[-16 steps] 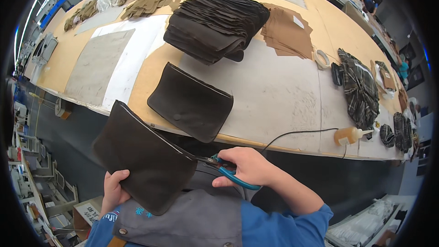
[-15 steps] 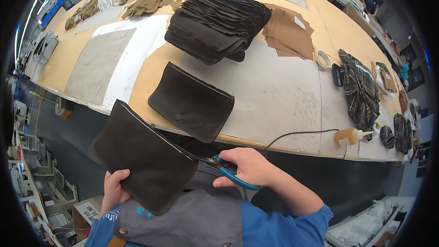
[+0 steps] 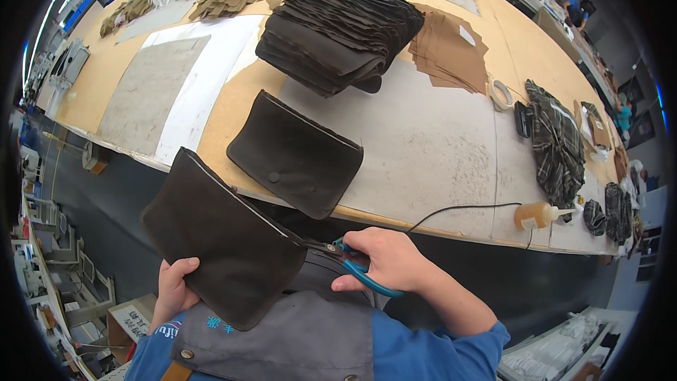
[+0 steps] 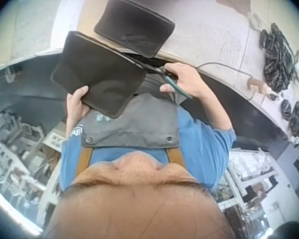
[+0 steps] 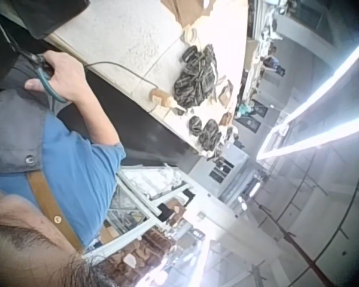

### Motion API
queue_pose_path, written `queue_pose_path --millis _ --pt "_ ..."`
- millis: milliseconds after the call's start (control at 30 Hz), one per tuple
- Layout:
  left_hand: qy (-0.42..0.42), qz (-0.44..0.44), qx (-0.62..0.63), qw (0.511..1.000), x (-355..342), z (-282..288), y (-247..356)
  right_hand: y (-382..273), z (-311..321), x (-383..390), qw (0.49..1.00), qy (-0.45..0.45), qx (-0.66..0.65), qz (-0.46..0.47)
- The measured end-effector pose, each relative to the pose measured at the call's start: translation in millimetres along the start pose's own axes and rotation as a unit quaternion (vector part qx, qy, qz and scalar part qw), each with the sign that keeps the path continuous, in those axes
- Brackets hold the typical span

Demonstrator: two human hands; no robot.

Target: The person uses a pair of scissors to trim the edges of dark brown fabric pieces. They hold each piece in their left hand and carefully cut along the perimeter with their right hand, then place the finished piece on a growing stack on the table.

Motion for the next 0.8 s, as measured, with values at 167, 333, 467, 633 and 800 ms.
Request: queue_pose_path --millis 167,333,467,633,800 --pt "0.001 0.003 0.010 1.000 -1.0 -0.2 -0.7 -0.9 0.9 0.7 1.000 0.010 0.014 -0.012" --pt "0.004 0.003 0.006 1.000 -1.3 -0.6 -0.7 0.0 1.0 0.9 0.999 0.030 0.030 -0.004" --pt "0.000 -0.001 0.005 1.000 -2.1 1.2 -2.0 -0.1 1.4 0.0 0.998 0.057 0.038 0.013" --pt "0.005 0.003 0.003 1.000 -3.0 0.1 -2.0 3.2 -0.2 -0.5 0.995 0.083 0.053 0.028" --pt "0.006 -0.001 0.006 1.000 -3.7 -0.7 -2.0 7.1 -2.2 -0.7 0.993 0.098 0.058 0.042"
Point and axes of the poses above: each hand's wrist, its own x-axis away from the middle knuckle, its own z-axis out of the back of the hand, y = z × x, the point moved 2 cm from there along -x, towards the middle knuckle, and after that the axes turned 3 degrees about z, right-handed, at the moved point
